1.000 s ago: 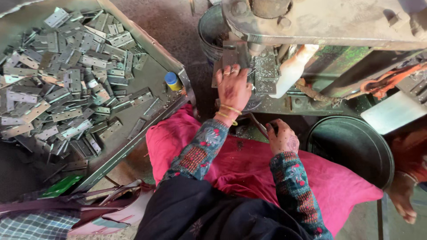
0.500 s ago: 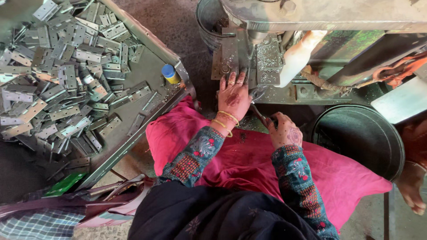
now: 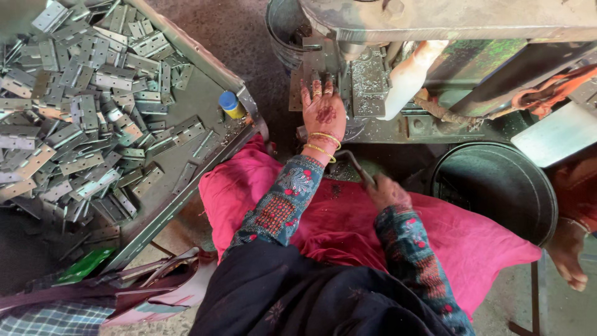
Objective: The person operates a manual press machine to process small metal pieces. They pick up a piece, place it under the press, pull a lever to activate the press, and then remove the processed piece, repeating this cycle continuously.
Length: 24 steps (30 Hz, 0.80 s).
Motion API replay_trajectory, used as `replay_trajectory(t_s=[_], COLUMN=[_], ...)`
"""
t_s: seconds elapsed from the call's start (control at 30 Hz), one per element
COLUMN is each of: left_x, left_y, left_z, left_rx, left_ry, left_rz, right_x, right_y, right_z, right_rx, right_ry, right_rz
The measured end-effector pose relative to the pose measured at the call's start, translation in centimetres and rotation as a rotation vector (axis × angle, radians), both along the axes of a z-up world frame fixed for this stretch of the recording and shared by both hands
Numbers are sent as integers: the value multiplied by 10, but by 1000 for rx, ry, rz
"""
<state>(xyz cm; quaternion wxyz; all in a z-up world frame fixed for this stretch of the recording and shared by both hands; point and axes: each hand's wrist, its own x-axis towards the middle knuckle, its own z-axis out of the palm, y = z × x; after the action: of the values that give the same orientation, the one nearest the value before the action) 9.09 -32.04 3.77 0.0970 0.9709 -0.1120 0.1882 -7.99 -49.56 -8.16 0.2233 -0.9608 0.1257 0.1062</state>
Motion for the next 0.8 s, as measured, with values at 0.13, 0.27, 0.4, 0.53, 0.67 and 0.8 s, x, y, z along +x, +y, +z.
replay_trajectory(t_s=[0.13, 0.27, 0.4, 0.53, 0.67, 0.8], left_x=[-6, -14, 4, 19, 15, 11], left_y=[-1, 8, 8, -1, -1, 10], left_z=[4, 3, 5, -4, -17, -23], left_rx=[62, 38, 98, 111, 33, 1], left_ry=[-38, 21, -71, -84, -97, -48], left_rz=[2, -35, -20, 3, 32, -21], right_x=[4, -3, -9, -6, -6, -9], right_y=[1, 2, -2, -1, 6, 11], right_z=[-74, -66, -10, -2, -26, -18], right_rx=[283, 270, 11, 12, 197, 187], right_ry=[12, 63, -21, 47, 134, 191], right_rz=[11, -69, -31, -70, -81, -65])
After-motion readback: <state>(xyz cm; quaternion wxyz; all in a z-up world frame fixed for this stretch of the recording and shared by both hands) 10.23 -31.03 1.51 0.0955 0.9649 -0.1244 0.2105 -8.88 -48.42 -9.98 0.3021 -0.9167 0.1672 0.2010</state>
